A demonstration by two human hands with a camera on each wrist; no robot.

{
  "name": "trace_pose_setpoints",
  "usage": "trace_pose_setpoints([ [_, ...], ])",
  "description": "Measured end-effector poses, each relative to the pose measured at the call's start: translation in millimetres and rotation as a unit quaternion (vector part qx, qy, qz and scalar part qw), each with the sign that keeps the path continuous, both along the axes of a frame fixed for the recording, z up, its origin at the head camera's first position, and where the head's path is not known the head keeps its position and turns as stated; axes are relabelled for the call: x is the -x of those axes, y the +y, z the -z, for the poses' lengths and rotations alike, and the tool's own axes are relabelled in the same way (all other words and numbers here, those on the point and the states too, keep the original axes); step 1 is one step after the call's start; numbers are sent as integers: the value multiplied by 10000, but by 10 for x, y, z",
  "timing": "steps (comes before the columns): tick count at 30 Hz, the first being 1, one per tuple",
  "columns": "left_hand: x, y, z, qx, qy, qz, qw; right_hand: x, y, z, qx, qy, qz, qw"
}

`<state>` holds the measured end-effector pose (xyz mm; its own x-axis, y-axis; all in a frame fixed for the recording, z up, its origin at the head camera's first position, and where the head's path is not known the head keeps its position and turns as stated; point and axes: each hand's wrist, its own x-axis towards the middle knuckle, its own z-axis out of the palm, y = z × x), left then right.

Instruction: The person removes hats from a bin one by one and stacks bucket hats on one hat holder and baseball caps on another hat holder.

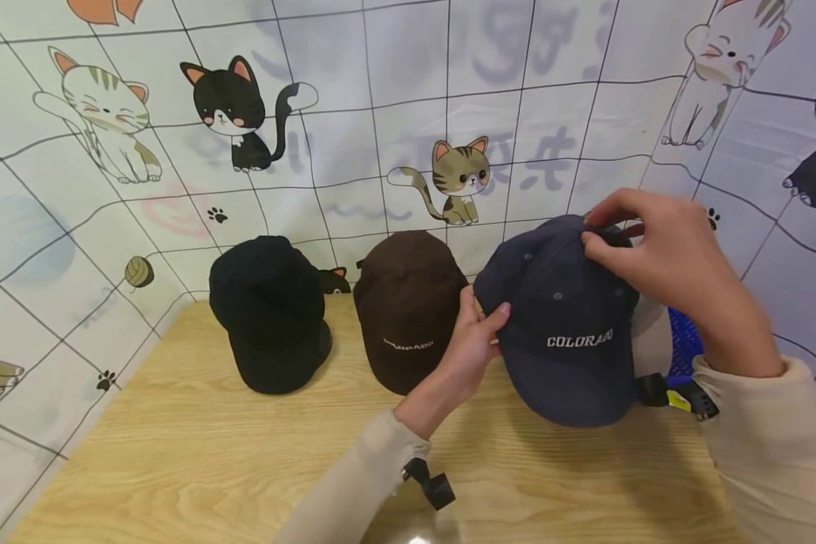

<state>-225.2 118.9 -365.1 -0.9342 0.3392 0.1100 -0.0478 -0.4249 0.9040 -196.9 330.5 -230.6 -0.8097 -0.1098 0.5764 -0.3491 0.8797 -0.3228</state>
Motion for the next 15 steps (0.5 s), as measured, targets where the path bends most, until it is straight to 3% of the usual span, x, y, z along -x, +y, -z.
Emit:
trace_pose_setpoints([
  [3,4,-5,24,-19,-3,54,10000,-40,84,130,715,-681,117,9950],
  [7,18,-9,57,-32,8,86,10000,-66,264,380,1393,-1514,483,9774],
  [12,50,-23,89,-5,30,128,9999,-26,436,613,1852,-2468,364,9505],
  [15,73,-30,95,14,44,188,9998,2,478,647,2007,-2671,246,9422],
])
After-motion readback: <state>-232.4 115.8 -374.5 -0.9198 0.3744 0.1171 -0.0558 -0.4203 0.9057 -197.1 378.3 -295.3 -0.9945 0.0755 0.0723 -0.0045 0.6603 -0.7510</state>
